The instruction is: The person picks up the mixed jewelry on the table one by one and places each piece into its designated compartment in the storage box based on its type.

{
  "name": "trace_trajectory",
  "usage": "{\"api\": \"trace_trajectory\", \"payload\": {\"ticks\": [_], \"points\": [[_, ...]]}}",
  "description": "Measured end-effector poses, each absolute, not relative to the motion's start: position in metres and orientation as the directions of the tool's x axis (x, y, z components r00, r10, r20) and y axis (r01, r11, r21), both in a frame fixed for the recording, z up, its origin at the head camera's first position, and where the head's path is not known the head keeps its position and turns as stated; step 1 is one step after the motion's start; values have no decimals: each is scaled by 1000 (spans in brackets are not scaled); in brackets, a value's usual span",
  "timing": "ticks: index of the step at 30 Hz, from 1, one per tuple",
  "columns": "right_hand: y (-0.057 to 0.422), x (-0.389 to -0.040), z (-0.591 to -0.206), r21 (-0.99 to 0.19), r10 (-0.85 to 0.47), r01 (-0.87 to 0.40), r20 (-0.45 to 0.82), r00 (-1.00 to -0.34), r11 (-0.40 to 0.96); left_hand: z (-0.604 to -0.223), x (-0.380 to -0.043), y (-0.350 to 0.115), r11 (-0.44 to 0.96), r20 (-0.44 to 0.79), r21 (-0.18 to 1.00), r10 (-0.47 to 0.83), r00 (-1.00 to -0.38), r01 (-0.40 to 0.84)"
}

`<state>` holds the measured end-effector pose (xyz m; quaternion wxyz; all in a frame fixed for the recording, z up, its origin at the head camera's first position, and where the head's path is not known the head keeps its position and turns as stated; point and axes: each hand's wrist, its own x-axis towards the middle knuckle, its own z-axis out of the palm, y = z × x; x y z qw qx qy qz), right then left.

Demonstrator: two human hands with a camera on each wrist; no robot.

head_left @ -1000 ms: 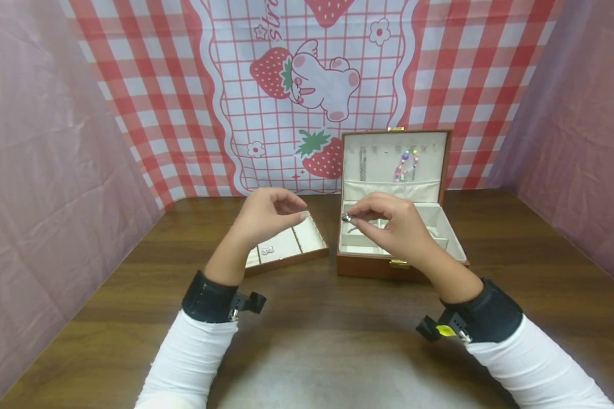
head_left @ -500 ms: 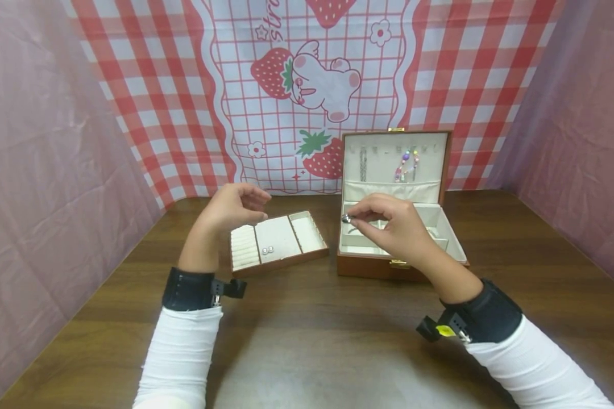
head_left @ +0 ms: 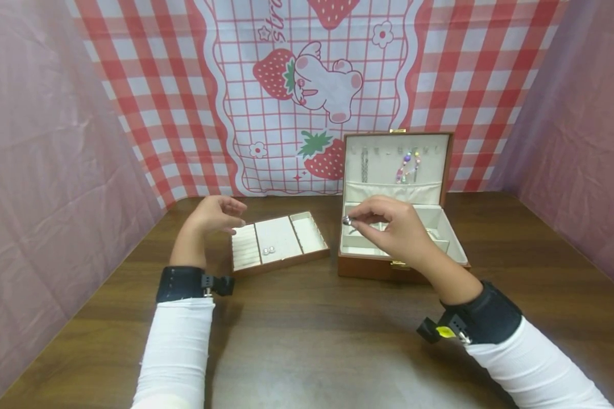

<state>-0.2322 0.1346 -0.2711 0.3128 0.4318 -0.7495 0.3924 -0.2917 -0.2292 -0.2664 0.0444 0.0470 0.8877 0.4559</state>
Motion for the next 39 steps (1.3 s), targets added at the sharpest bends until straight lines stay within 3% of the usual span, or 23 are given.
{"api": "trace_trajectory", "payload": {"ticks": [23, 29, 39], "points": [[113, -235, -281, -375, -479, -885, 745, -464, 275, -326, -314, -258, 424, -318, 856, -22, -948, -297], [93, -239, -286, -400, -533, -879, 700, -476, 260, -333, -318, -260, 352, -356, 877, 16, -934, -328], [57, -256, -293, -426, -576, -866, 651, -495, 262, -327, -325, -249, 388, -386, 848, -15, -922, -361]]}}
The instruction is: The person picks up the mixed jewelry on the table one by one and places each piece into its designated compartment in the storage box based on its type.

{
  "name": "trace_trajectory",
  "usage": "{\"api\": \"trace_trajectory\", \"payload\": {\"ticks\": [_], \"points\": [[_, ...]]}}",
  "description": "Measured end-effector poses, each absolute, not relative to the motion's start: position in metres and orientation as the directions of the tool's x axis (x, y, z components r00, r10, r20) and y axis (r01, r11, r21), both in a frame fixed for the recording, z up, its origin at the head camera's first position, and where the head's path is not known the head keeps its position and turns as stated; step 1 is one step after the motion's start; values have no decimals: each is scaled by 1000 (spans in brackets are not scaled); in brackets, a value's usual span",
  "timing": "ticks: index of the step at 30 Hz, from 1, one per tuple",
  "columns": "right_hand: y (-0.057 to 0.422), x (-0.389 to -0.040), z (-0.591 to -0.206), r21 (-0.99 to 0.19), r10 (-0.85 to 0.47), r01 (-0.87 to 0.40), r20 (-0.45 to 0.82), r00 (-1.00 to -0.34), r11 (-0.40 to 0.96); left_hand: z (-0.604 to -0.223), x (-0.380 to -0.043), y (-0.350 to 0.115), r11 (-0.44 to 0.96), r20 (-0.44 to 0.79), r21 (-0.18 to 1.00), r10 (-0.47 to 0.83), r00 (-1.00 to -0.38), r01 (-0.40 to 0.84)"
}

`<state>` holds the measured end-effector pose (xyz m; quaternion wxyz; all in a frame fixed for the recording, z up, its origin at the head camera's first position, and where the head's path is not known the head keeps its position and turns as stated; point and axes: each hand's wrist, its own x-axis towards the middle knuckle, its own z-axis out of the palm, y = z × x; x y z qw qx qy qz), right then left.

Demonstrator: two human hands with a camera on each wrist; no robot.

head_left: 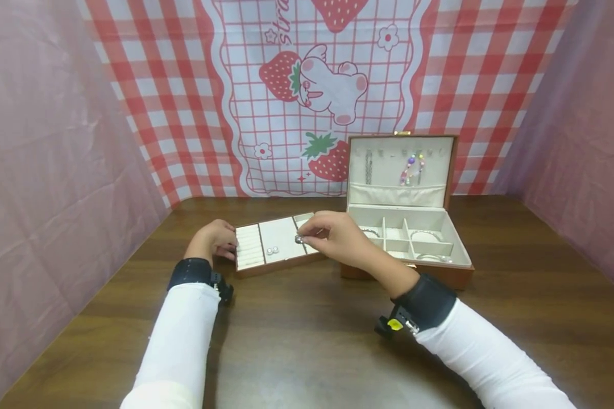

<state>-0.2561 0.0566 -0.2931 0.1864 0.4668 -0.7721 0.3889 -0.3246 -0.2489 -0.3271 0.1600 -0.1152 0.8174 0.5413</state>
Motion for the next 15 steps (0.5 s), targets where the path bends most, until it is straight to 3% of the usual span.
{"api": "trace_trajectory", "payload": {"ticks": [15], "points": [[-2, -290, -305, -456, -679, -794, 434, -592, 402, -325, -327, -247, 462, -383, 806, -69, -921, -370]]}}
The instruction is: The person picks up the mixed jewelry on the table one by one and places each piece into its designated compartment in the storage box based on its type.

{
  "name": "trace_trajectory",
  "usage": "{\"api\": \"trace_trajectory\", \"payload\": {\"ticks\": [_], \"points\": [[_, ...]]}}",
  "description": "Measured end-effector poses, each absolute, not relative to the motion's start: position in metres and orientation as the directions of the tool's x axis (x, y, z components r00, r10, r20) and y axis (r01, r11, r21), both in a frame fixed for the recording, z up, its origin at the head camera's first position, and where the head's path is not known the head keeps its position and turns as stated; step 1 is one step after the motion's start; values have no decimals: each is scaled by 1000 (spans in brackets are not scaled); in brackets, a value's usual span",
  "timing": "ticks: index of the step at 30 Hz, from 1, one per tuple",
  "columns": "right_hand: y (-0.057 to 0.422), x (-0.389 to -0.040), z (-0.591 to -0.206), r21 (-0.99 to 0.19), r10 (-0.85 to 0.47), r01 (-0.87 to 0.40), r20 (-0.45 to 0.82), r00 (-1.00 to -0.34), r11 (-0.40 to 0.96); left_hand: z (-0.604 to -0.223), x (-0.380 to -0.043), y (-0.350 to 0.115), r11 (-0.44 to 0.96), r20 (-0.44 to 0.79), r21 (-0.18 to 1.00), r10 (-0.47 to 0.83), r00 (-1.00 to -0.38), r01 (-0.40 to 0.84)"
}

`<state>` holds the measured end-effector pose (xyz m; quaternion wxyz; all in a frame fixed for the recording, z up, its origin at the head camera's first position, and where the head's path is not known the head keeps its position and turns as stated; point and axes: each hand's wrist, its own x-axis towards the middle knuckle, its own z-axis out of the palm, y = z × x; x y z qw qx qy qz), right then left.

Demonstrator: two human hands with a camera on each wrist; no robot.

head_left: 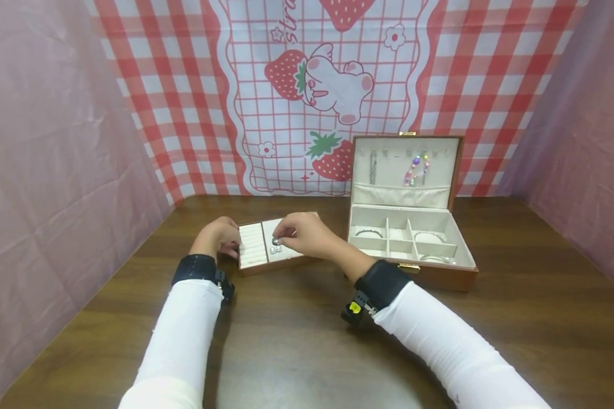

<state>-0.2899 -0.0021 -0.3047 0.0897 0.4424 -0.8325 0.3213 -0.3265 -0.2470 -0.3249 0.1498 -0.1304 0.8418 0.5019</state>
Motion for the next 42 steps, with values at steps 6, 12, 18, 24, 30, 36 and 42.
{"api": "trace_trajectory", "payload": {"ticks": [6, 12, 18, 24, 30, 36, 42], "points": [[-22, -299, -307, -431, -710, -789, 373, -597, 437, -323, -327, -246, 474, -383, 799, -73, -921, -370], [-40, -302, -311, -400, -745, -796, 319, -586, 455, -322, -327, -246, 483, -387, 792, -74, -919, -373], [-54, -303, -322, -334, -769, -805, 269, -580, 490, -321, -326, -246, 495, -382, 787, -77, -921, -368], [-64, -304, -330, -292, -779, -815, 258, -571, 500, -323, -327, -247, 516, -379, 781, -60, -924, -353], [-69, -302, -329, -263, -791, -827, 254, -556, 497, -323, -329, -248, 521, -390, 772, -64, -919, -364], [-75, -299, -327, -207, -816, -849, 240, -526, 486, -322, -328, -247, 520, -389, 772, -66, -919, -364], [-81, -298, -329, -110, -822, -857, 243, -515, 504, -322, -326, -247, 508, -387, 781, -65, -920, -364]]}}
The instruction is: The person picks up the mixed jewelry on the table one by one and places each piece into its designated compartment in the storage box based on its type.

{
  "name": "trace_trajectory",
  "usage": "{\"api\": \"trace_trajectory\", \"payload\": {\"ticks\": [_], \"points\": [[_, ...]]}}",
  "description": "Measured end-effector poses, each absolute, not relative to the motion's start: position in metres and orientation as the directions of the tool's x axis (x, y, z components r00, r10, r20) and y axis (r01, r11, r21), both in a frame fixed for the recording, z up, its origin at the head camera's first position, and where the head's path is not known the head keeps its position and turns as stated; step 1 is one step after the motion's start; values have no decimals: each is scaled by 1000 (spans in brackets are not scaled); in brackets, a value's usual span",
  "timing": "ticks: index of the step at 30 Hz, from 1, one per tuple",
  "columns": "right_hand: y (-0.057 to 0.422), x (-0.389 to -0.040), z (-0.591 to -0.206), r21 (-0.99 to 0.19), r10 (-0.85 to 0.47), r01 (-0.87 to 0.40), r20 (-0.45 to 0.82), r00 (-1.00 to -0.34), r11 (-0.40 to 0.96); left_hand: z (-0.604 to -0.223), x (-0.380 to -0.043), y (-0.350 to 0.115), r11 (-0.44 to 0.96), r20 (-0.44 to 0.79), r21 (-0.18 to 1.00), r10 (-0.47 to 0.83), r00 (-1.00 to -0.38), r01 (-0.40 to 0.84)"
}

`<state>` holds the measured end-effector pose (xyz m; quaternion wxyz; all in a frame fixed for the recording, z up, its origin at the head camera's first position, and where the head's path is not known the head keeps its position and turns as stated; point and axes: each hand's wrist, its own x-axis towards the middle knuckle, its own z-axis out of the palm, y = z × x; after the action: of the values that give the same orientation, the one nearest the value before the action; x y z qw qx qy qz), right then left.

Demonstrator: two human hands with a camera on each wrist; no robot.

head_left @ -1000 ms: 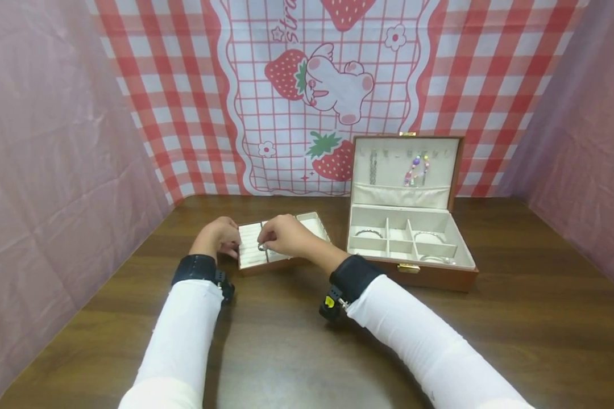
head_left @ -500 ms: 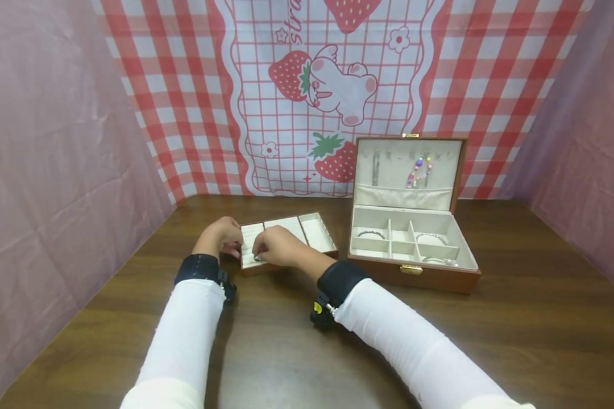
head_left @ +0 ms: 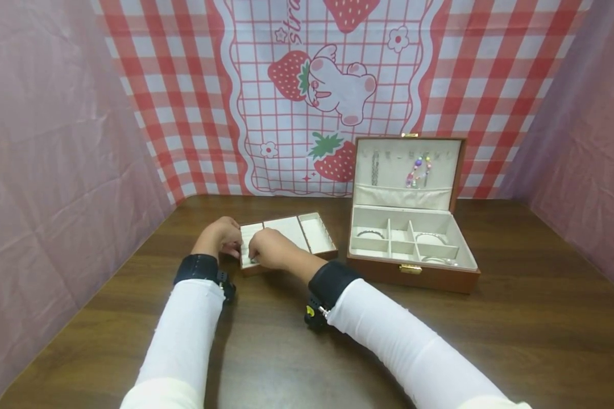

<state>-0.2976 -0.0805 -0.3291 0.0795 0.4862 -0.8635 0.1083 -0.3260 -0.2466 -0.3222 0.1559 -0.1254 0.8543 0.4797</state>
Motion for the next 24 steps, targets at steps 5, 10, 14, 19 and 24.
{"api": "trace_trajectory", "payload": {"ticks": [5, 10, 14, 19, 24], "points": [[-85, -295, -331, -57, -812, -842, 238, -533, 536, -325, -326, -248, 501, -381, 789, -57, -923, -356], [-88, -289, -329, 29, -816, -824, 163, -554, 565, -326, -327, -249, 485, -384, 796, -61, -921, -363], [-89, -285, -328, 95, -821, -818, 135, -554, 568, -324, -327, -248, 465, -382, 805, -69, -921, -369], [-90, -283, -328, 108, -821, -815, 124, -557, 570, -322, -324, -248, 466, -381, 806, -63, -922, -365], [-92, -282, -327, 100, -824, -819, 106, -557, 566, -330, -333, -253, 462, -383, 810, -51, -922, -362]]}}
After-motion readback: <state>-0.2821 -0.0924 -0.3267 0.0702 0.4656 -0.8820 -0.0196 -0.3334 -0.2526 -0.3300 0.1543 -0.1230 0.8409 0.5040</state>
